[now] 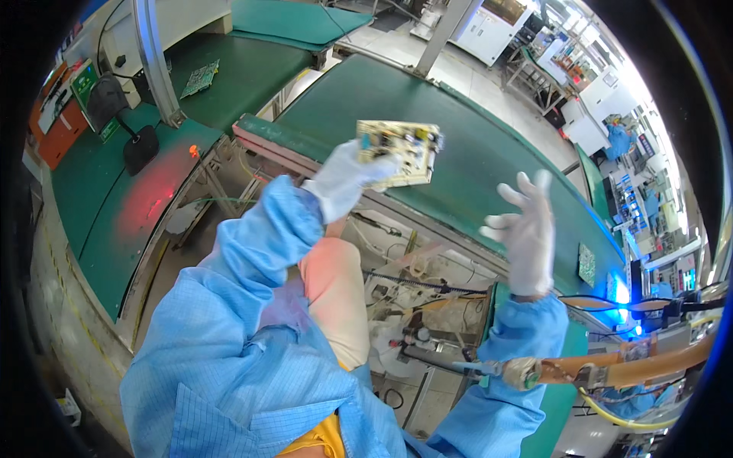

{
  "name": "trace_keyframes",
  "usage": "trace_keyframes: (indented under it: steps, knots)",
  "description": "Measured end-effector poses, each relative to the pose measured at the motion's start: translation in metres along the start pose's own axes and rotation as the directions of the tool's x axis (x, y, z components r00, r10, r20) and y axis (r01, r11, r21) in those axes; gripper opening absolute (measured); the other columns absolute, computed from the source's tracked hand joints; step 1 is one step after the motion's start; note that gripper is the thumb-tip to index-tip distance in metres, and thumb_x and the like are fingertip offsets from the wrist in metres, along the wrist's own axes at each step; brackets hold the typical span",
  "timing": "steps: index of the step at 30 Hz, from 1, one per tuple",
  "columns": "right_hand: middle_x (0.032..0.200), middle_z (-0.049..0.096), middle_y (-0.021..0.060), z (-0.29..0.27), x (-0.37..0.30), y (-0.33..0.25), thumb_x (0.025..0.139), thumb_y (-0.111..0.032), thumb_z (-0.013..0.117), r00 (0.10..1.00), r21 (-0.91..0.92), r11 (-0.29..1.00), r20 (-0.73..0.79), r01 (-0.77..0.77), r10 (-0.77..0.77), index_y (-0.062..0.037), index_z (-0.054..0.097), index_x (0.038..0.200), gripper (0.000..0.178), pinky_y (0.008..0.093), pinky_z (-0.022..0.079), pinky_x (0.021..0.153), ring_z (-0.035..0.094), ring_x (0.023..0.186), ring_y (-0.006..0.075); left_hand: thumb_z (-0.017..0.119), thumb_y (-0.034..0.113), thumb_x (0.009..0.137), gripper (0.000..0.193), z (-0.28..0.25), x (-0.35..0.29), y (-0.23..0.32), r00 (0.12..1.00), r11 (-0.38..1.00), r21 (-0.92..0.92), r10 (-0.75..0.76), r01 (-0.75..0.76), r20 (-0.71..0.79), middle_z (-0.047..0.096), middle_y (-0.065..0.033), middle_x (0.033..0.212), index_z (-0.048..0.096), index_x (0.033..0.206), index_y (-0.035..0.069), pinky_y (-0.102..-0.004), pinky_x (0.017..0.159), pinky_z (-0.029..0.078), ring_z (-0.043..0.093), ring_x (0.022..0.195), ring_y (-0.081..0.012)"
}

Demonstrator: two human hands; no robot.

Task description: Assembling and testing circuit boards using an electric screwdriver at a manual assembly station.

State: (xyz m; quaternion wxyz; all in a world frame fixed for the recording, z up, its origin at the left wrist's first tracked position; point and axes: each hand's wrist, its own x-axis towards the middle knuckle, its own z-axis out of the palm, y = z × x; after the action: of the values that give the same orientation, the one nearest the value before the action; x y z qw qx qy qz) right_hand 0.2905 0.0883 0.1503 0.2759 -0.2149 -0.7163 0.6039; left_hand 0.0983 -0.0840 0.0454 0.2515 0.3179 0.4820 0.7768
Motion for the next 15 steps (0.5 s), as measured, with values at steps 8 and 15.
trace_keyframes:
  steps: [8, 15]
  knots:
    - [0.132, 0.049, 0.0146, -0.142, -0.069, 0.000, 0.094, -0.057, 0.044, 0.916, 0.565, 0.824, 0.304, 0.049, -0.263, -0.0053, 0.022, 0.151, 0.080, 0.0343, 0.046, 0.092, 0.055, 0.103, 0.0194, 0.067, 0.020, 0.091, 0.041, -0.090, -0.104, 0.039, 0.978, 0.926, -0.374, -0.131, 0.062, -0.162, 0.064, -0.0055, 0.116, 0.054, 0.127, 0.005, -0.0289, 0.084, 0.052, 0.063, 0.103, -0.0159]
    - [0.143, 0.041, 0.0154, -0.087, -0.110, -0.002, 0.092, -0.059, 0.048, 0.971, 0.529, 0.827, 0.022, 0.189, -0.236, -0.0111, 0.024, 0.151, 0.080, 0.0374, 0.045, 0.095, 0.053, 0.111, 0.0290, 0.070, 0.020, 0.088, 0.047, -0.132, -0.162, 0.070, 0.939, 0.961, -0.237, 0.056, -0.144, -0.341, 0.063, -0.0070, 0.119, 0.052, 0.129, 0.004, -0.0313, 0.085, 0.052, 0.062, 0.106, -0.0182]
